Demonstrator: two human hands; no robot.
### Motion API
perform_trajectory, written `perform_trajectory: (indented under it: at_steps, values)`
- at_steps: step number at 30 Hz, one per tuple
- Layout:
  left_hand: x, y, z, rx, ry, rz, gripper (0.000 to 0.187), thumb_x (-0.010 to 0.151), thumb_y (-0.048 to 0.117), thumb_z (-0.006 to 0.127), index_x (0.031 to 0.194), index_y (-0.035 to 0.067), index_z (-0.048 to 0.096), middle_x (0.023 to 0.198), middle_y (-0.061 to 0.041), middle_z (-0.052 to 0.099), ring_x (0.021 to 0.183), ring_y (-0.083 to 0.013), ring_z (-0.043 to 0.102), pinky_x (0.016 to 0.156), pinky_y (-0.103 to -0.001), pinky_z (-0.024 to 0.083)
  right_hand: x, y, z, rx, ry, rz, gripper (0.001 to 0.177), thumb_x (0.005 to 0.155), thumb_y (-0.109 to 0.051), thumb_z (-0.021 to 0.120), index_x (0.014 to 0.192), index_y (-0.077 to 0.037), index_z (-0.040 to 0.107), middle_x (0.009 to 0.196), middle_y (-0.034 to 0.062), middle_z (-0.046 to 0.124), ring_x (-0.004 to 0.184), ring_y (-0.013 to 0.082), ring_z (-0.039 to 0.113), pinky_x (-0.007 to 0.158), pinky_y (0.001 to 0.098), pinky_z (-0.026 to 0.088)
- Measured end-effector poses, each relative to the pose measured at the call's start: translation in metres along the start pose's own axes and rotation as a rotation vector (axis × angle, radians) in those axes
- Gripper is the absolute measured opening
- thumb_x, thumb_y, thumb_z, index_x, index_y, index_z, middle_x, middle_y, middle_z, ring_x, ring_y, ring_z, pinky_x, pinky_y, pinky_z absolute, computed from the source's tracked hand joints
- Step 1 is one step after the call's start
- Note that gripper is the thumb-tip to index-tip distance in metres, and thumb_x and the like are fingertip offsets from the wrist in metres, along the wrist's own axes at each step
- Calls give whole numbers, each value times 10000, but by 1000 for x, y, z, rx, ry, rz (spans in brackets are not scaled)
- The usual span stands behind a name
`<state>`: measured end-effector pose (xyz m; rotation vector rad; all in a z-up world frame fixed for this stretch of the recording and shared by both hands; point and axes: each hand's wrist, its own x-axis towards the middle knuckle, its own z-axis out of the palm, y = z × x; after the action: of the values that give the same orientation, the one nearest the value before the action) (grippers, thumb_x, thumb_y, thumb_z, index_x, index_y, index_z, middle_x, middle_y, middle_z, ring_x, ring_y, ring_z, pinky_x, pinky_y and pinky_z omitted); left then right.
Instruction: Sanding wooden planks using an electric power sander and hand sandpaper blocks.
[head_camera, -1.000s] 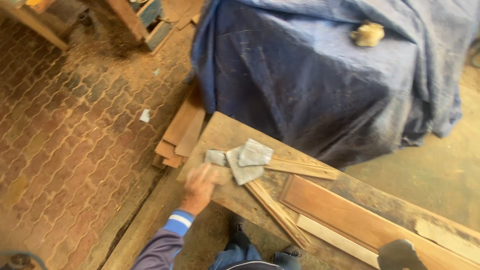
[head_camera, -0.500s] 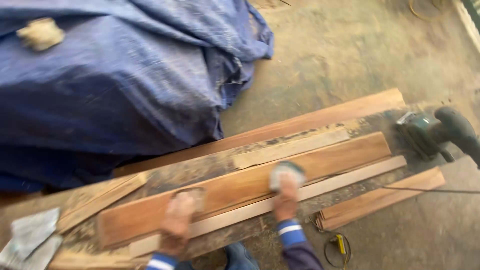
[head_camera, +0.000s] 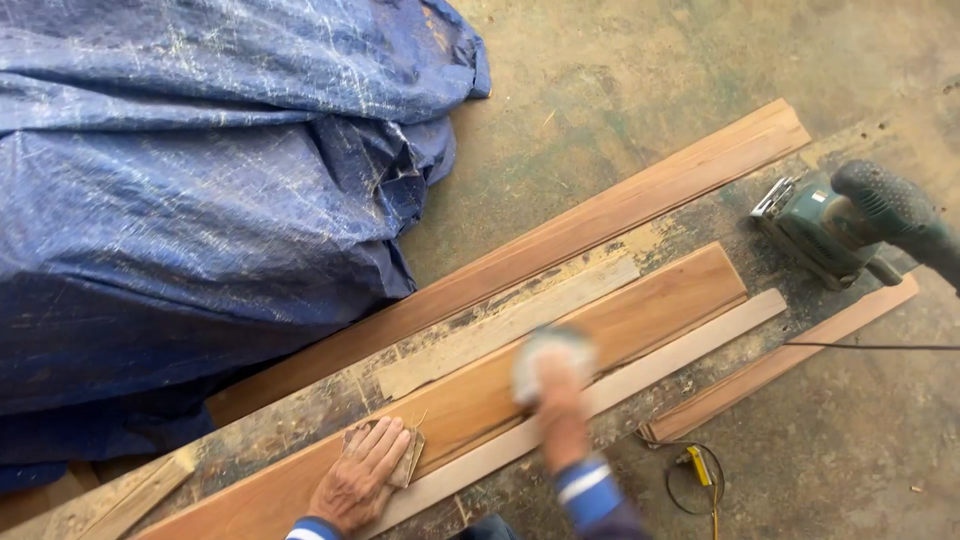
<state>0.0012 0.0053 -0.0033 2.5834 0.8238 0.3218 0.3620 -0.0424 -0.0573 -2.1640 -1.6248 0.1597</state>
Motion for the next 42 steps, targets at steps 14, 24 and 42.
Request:
perform_trajectory:
  at_steps: [14, 24, 42]
  values:
    - [-14, -17, 26, -30, 95, 67, 784, 756, 276, 787, 1442, 24, 505, 1482, -196, 514, 1396, -355, 458, 1165, -505, 310, 36, 3, 8, -82, 86, 165, 381, 902, -271, 713, 1175, -17, 634, 1002, 220, 687, 867, 363, 676, 742, 467, 588]
    - [-21, -31, 46, 50, 100, 125, 724, 801, 257, 724, 1445, 13, 501, 1499, -198, 498, 1408, -350, 458, 1152, -504, 336, 75, 117, -68, 20, -144, 53, 514, 924, 36, 413, 1388, -70, 605, 1288, 206, 658, 1163, 380, 628, 1022, 465, 518]
    - [347, 127, 113, -12, -125, 242, 654, 1024, 365, 517, 1570, 28, 389, 1608, -185, 416, 1502, -310, 372, 1216, -460, 282, 134, 275, -127, -27, -130, 49, 622, 804, 51, 586, 1404, -111, 607, 1407, 142, 638, 1260, 314, 599, 1112, 411, 490]
